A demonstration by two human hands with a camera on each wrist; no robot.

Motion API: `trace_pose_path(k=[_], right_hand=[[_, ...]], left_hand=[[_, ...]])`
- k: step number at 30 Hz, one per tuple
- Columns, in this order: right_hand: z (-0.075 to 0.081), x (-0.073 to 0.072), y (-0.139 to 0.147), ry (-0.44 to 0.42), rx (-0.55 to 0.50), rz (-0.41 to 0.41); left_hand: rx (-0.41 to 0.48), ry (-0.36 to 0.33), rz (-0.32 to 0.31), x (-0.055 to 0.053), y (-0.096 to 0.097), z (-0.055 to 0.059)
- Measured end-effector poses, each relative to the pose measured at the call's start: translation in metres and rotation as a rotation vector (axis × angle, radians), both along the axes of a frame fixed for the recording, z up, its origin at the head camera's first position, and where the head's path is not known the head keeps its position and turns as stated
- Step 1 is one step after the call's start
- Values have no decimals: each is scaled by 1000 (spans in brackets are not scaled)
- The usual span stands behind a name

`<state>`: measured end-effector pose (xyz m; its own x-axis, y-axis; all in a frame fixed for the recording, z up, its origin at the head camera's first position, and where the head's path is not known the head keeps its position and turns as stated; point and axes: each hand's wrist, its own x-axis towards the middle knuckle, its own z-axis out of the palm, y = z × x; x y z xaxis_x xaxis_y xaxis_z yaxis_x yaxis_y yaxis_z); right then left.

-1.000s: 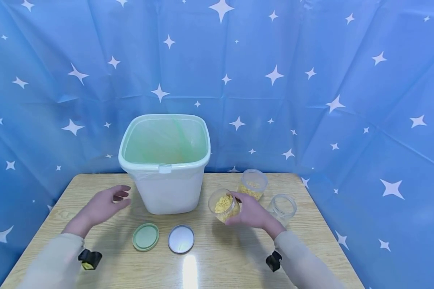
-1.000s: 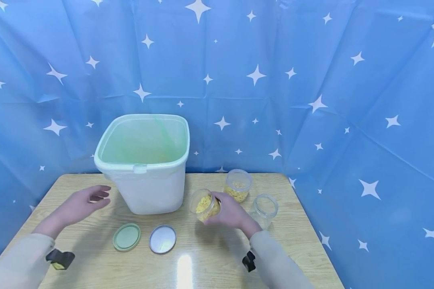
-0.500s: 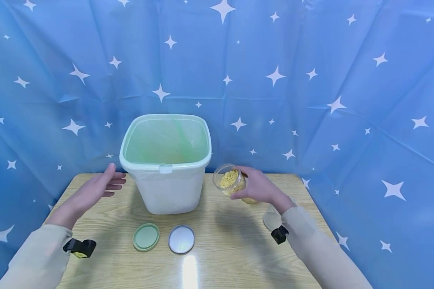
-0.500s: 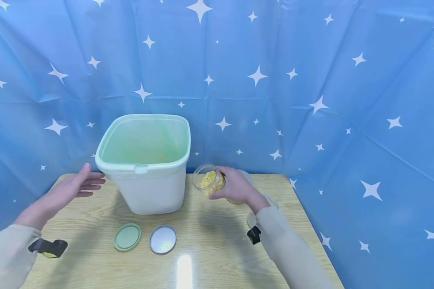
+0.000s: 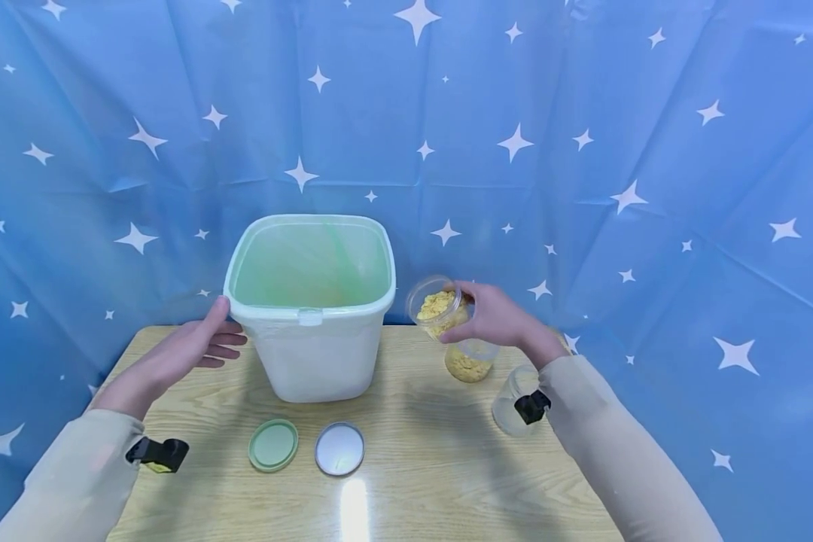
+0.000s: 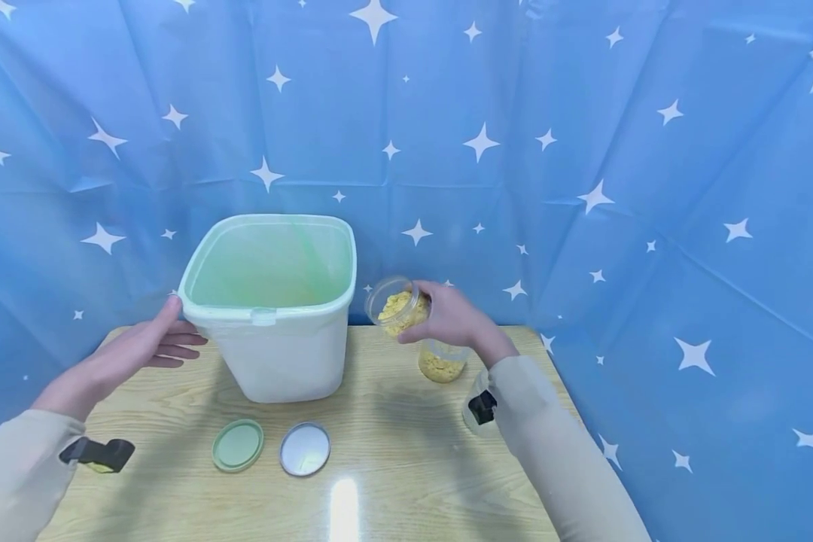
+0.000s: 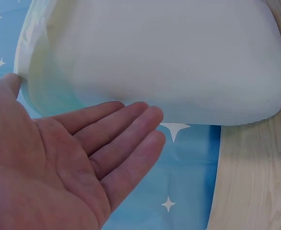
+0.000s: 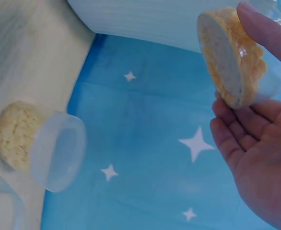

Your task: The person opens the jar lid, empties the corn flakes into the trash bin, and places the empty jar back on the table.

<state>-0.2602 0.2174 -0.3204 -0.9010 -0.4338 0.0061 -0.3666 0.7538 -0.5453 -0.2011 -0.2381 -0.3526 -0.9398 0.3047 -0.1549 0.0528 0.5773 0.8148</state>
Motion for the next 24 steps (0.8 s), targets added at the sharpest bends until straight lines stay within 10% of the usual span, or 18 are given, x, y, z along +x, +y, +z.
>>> trace_pose_path(k=[24], right_hand=[[84, -28, -21, 34, 89, -48]], left_hand=[[-3, -119, -67, -7, 4, 3]])
